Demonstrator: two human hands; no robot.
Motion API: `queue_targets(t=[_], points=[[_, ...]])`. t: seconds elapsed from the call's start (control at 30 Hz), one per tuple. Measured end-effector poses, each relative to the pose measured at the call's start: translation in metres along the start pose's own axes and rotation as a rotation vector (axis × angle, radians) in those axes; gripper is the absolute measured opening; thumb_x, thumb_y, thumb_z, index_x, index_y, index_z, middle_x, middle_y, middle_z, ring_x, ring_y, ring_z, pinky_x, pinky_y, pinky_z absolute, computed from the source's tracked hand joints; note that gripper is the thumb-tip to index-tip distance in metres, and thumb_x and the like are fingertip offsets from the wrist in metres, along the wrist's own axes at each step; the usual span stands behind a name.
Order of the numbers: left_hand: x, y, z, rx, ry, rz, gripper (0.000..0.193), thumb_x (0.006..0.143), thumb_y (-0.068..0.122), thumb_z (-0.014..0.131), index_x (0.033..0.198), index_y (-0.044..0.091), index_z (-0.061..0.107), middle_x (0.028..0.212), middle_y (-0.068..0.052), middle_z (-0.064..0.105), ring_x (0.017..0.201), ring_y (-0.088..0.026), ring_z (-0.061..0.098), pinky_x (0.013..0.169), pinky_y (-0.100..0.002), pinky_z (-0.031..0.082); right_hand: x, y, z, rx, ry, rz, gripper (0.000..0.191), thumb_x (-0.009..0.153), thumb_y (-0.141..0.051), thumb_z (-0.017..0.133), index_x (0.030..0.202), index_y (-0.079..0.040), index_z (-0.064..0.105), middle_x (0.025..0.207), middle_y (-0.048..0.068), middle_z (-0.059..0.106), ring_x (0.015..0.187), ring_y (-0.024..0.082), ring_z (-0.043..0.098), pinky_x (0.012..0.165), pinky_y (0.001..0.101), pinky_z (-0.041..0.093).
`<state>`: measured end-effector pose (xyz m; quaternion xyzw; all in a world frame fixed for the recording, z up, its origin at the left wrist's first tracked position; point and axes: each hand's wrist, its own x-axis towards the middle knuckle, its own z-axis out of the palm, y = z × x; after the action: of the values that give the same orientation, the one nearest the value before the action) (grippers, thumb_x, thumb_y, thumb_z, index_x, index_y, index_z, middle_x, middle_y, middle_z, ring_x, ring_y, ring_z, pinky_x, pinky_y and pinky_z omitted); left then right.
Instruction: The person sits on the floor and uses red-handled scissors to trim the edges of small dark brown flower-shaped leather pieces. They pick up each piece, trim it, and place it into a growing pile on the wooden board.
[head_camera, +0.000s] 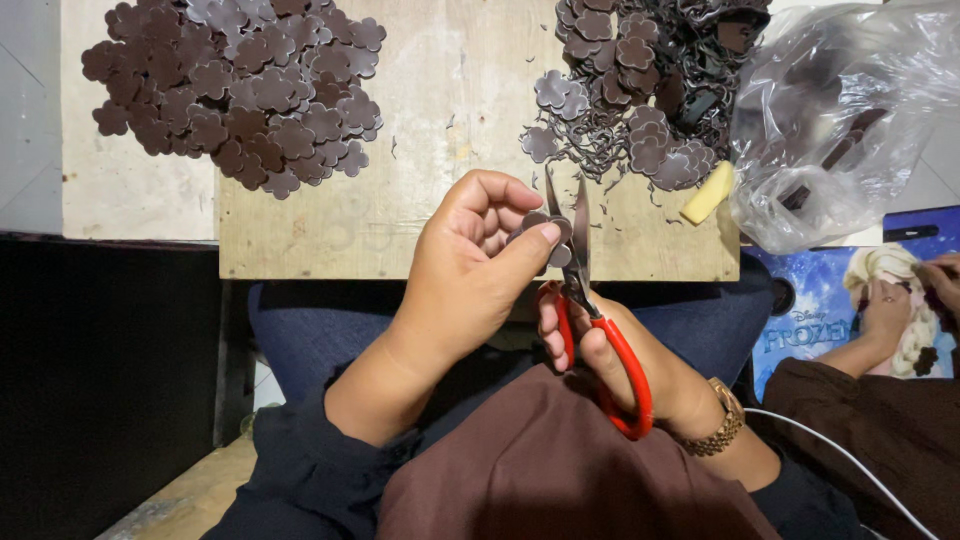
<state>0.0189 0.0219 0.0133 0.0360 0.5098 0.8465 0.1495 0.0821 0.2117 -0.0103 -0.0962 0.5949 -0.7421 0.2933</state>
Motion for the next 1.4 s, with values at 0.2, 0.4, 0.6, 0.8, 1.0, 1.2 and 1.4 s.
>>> queue_targets(t=[0.2, 0.4, 0.6, 0.8, 1.0, 1.2, 1.4], points=[[-0.003, 0.005, 0.008, -0.027, 0.021, -0.025, 0.024, 0.099, -0.002, 0.064, 0.117, -0.001, 0.048, 0.092, -0.007, 0.063, 0.062, -0.007, 0.061, 0.054, -0.023, 0.053, -0.001, 0.002, 0.004, -0.020, 0.041, -0.007, 0.074, 0.095, -0.074, 0.050, 0.113, -0.002, 0.053, 0.087, 0.001, 0.052, 0.077, 0.010, 0.047, 0.070, 0.0252, 0.044], [-0.003, 0.000, 0.009, 0.023, 0.054, 0.006, 0.022, 0.099, -0.002, 0.065, 0.115, 0.000, 0.050, 0.091, -0.005, 0.063, 0.069, -0.004, 0.060, 0.056, -0.021, 0.052, 0.001, 0.009, 0.009, 0.074, 0.044, -0.067, 0.065, 0.101, -0.068, 0.048, 0.110, -0.003, 0.051, 0.085, 0.001, 0.049, 0.076, 0.011, 0.044, 0.069, 0.0262, 0.042], [-0.002, -0.007, 0.008, 0.055, 0.069, 0.074, 0.020, 0.099, -0.001, 0.067, 0.113, 0.001, 0.053, 0.096, -0.003, 0.064, 0.086, -0.005, 0.063, 0.074, -0.019, 0.055, -0.001, 0.012, 0.011, 0.198, 0.083, 0.012, 0.060, 0.099, -0.064, 0.052, 0.106, -0.005, 0.047, 0.080, -0.001, 0.041, 0.065, 0.009, 0.034, 0.057, 0.0241, 0.032], [-0.003, -0.004, 0.008, 0.003, 0.083, 0.025, 0.021, 0.097, -0.001, 0.065, 0.114, 0.002, 0.052, 0.099, -0.002, 0.064, 0.086, -0.005, 0.064, 0.073, -0.020, 0.055, -0.002, 0.014, 0.007, 0.184, 0.083, 0.028, 0.060, 0.098, -0.066, 0.052, 0.102, -0.006, 0.047, 0.075, -0.004, 0.037, 0.059, 0.006, 0.031, 0.051, 0.0224, 0.028], [0.001, 0.006, 0.000, 0.022, 0.042, 0.016, 0.030, 0.094, -0.005, 0.068, 0.119, 0.001, 0.051, 0.098, -0.005, 0.066, 0.086, -0.007, 0.065, 0.079, -0.022, 0.055, -0.005, 0.009, 0.002, 0.169, 0.048, 0.050, 0.060, 0.097, -0.065, 0.054, 0.100, -0.006, 0.047, 0.072, -0.005, 0.037, 0.054, 0.004, 0.029, 0.047, 0.0221, 0.026], [0.001, 0.009, -0.004, 0.059, 0.065, -0.022, 0.033, 0.092, -0.006, 0.069, 0.119, 0.000, 0.051, 0.097, -0.005, 0.066, 0.086, -0.007, 0.065, 0.078, -0.022, 0.055, -0.006, 0.005, -0.001, 0.052, 0.060, 0.035, 0.058, 0.101, -0.063, 0.052, 0.098, -0.005, 0.049, 0.074, -0.005, 0.040, 0.060, 0.004, 0.031, 0.051, 0.0221, 0.028], [0.008, -0.001, -0.012, -0.049, 0.015, -0.025, 0.035, 0.090, -0.003, 0.071, 0.119, 0.003, 0.052, 0.100, -0.003, 0.067, 0.092, -0.006, 0.066, 0.082, -0.020, 0.055, -0.004, 0.005, 0.001, 0.079, 0.086, 0.034, 0.056, 0.101, -0.061, 0.052, 0.098, -0.006, 0.048, 0.073, -0.005, 0.038, 0.057, 0.004, 0.029, 0.050, 0.0215, 0.026]])
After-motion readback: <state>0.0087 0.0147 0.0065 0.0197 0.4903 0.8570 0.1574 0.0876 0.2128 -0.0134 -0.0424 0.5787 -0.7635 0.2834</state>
